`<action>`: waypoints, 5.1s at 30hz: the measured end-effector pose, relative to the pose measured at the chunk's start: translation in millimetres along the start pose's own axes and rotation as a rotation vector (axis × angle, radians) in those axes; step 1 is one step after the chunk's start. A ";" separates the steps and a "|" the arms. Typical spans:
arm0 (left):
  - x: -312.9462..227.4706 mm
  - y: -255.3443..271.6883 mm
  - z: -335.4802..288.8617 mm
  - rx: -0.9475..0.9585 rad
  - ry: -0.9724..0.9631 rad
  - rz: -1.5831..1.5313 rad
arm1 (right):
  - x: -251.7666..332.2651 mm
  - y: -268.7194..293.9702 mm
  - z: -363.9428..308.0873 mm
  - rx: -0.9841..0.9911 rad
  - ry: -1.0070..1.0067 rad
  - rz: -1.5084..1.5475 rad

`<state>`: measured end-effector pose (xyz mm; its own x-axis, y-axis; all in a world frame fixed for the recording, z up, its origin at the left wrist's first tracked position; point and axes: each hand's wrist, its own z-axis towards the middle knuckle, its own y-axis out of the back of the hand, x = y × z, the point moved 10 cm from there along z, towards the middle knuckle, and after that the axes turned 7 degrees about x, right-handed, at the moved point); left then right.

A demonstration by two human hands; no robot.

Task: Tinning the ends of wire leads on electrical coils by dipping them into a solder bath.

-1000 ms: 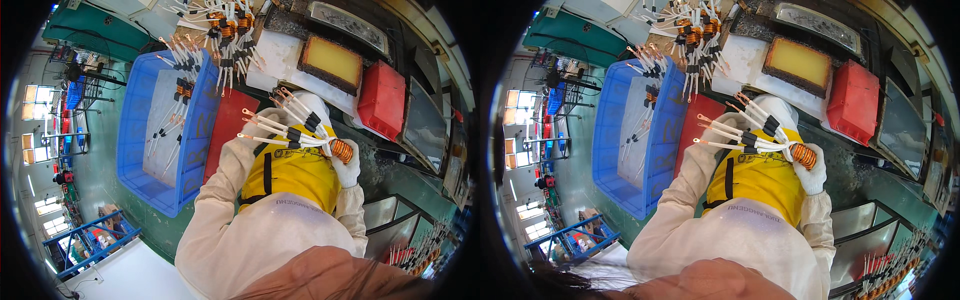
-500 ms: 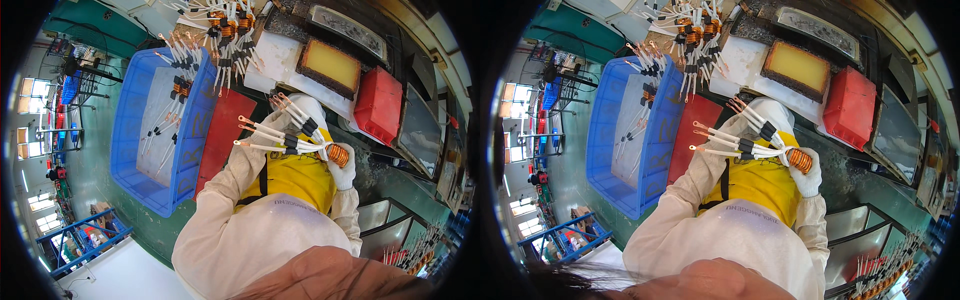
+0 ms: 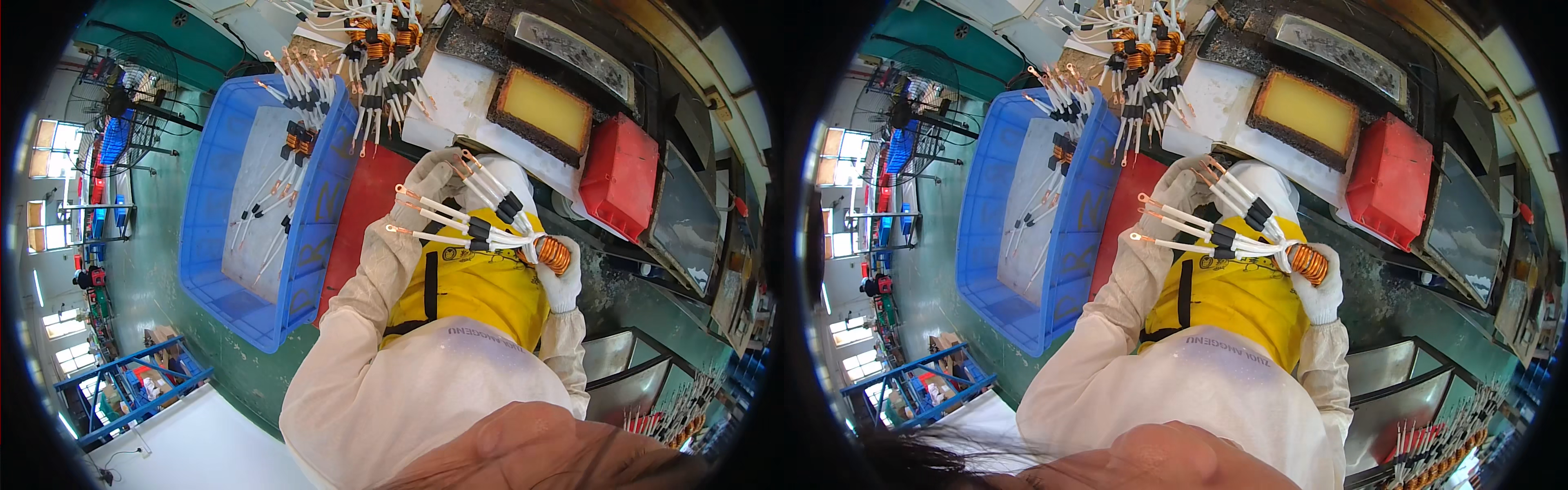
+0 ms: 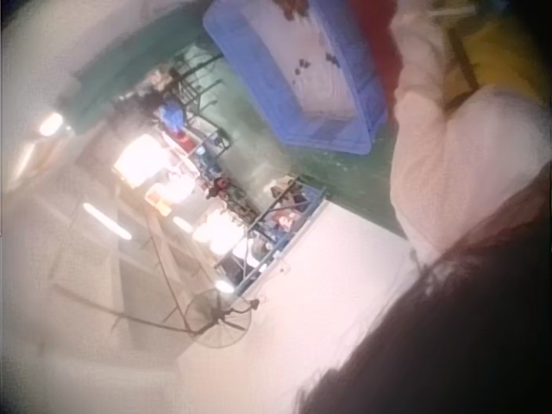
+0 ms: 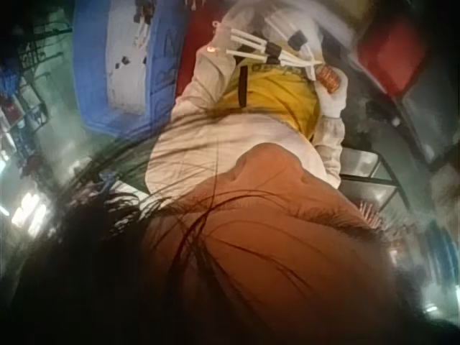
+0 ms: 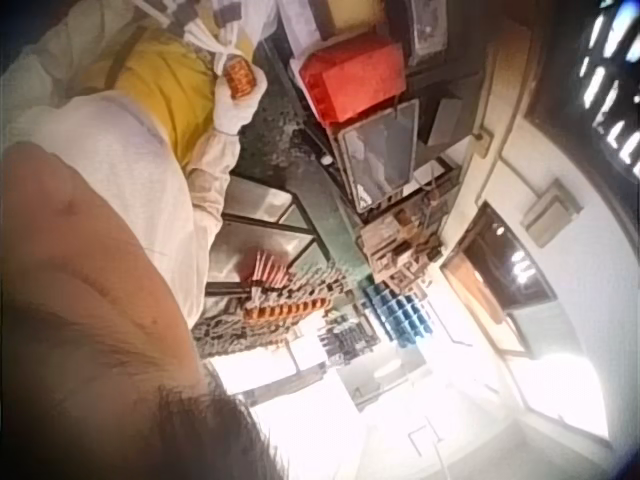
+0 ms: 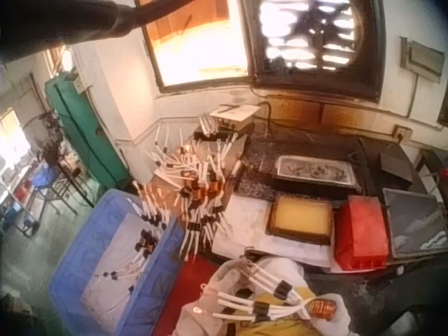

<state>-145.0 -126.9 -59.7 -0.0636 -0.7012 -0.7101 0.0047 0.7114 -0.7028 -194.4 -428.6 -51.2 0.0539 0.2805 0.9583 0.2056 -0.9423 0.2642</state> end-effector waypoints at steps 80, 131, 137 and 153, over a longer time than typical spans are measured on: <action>-49.2 58.3 -57.1 -0.250 0.081 0.195 | 27.9 -6.1 -6.0 -0.104 0.003 -0.285; 150.6 -238.1 14.4 0.644 0.434 -0.298 | 26.5 221.3 -146.5 -0.389 0.569 0.974; 167.2 -269.2 25.7 0.683 0.595 -0.624 | 38.4 239.0 -177.2 -0.707 0.379 0.699; 184.8 -271.8 58.8 0.471 0.720 -0.846 | 98.5 240.5 -152.0 -0.779 0.348 0.362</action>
<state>-99.3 -452.7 -2.4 -0.7634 -0.6428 0.0630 0.0470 -0.1525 -0.9872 -288.2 -655.4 123.2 -0.3358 -0.0069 0.9419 -0.4877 -0.8542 -0.1802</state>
